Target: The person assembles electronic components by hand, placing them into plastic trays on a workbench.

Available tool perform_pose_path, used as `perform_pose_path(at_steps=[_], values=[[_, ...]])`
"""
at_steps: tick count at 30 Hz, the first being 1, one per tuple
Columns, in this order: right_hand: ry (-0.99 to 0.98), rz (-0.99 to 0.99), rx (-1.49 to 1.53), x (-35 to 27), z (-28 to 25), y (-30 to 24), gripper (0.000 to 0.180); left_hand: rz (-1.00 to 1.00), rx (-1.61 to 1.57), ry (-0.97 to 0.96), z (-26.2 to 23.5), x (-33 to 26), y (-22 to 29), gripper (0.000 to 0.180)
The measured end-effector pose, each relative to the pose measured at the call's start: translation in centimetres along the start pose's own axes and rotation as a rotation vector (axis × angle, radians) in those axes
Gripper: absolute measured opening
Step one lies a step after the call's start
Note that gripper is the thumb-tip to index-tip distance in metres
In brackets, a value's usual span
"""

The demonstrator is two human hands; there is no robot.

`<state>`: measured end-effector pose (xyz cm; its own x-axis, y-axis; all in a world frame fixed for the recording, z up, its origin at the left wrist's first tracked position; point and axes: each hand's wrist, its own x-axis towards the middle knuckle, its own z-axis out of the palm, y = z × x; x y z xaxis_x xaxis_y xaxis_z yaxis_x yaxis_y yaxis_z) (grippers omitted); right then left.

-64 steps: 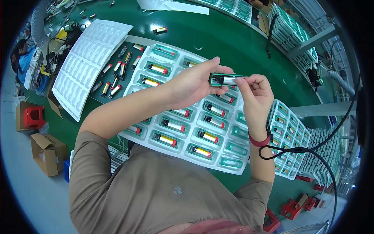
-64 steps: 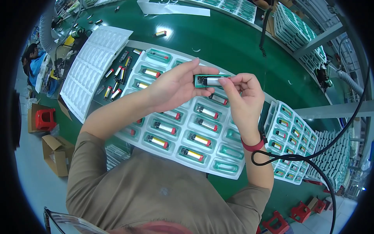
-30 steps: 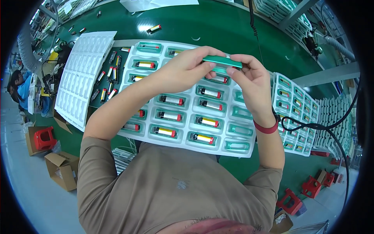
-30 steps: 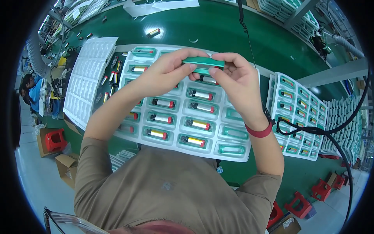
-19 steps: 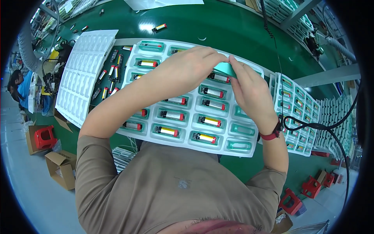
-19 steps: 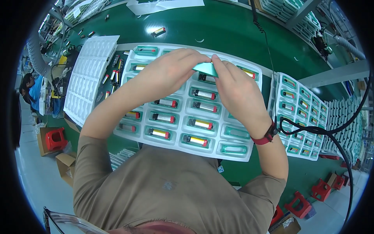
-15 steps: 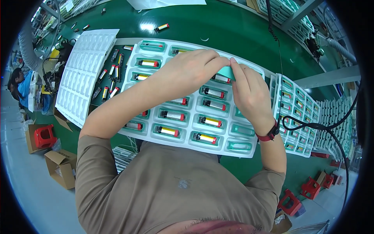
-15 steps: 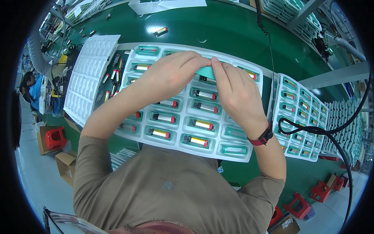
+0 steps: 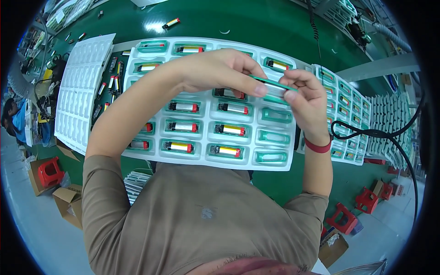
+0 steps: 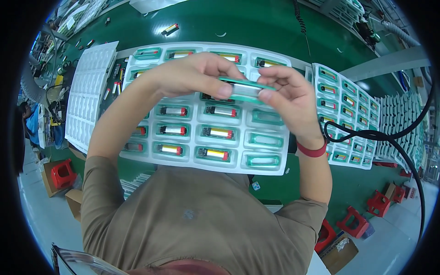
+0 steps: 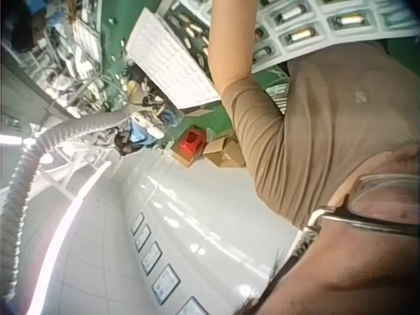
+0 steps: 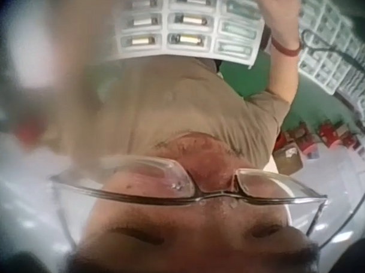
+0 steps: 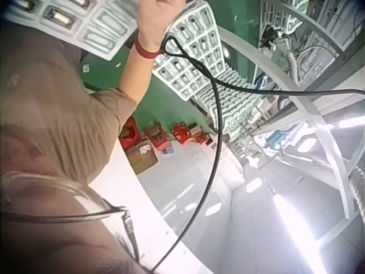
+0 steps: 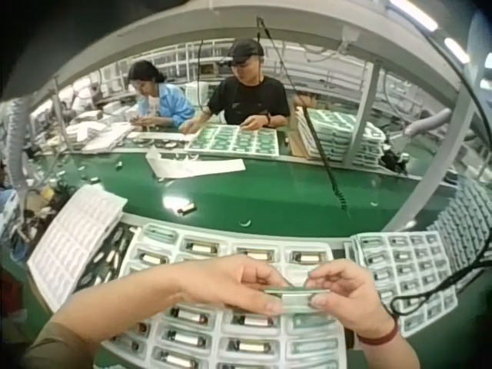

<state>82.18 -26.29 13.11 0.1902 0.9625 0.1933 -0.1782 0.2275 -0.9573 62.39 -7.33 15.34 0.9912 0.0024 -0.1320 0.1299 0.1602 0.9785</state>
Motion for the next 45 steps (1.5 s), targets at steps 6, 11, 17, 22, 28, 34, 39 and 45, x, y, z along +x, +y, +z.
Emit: perform_pose_path(at_steps=[6,11,17,22,28,34,39,45], values=[[0.105,0.225,-0.879,1.7,-5.9,1.7,0.018,0.480,1.257,0.356,2.8,4.2,-3.8,0.028],[-0.075,-0.141,-1.299,2.9,-6.1,3.1,0.020,0.468,1.475,0.247,3.4,6.6,-6.9,0.014],[-0.163,-0.155,-0.999,14.5,-1.4,3.2,0.020,0.285,0.703,0.259,2.2,-0.7,-0.6,0.023],[-0.577,-0.327,-1.178,28.3,5.8,13.8,0.035,0.011,-0.277,0.467,-1.3,-9.1,-0.1,0.040],[-0.601,-0.150,-1.359,34.5,5.9,21.8,0.037,0.165,-0.868,0.496,-3.5,-12.8,-2.6,0.046],[-0.561,-0.167,-1.123,32.2,8.0,14.4,0.020,0.165,-0.667,0.584,-3.3,-12.9,-2.4,0.047],[-0.263,-0.147,-0.440,20.8,7.0,2.2,0.017,0.187,-0.597,0.628,-3.8,-11.9,-3.3,0.045],[-0.025,0.018,-0.216,10.0,9.0,0.8,0.028,0.160,-0.632,0.568,-2.5,-8.7,-3.1,0.050]])
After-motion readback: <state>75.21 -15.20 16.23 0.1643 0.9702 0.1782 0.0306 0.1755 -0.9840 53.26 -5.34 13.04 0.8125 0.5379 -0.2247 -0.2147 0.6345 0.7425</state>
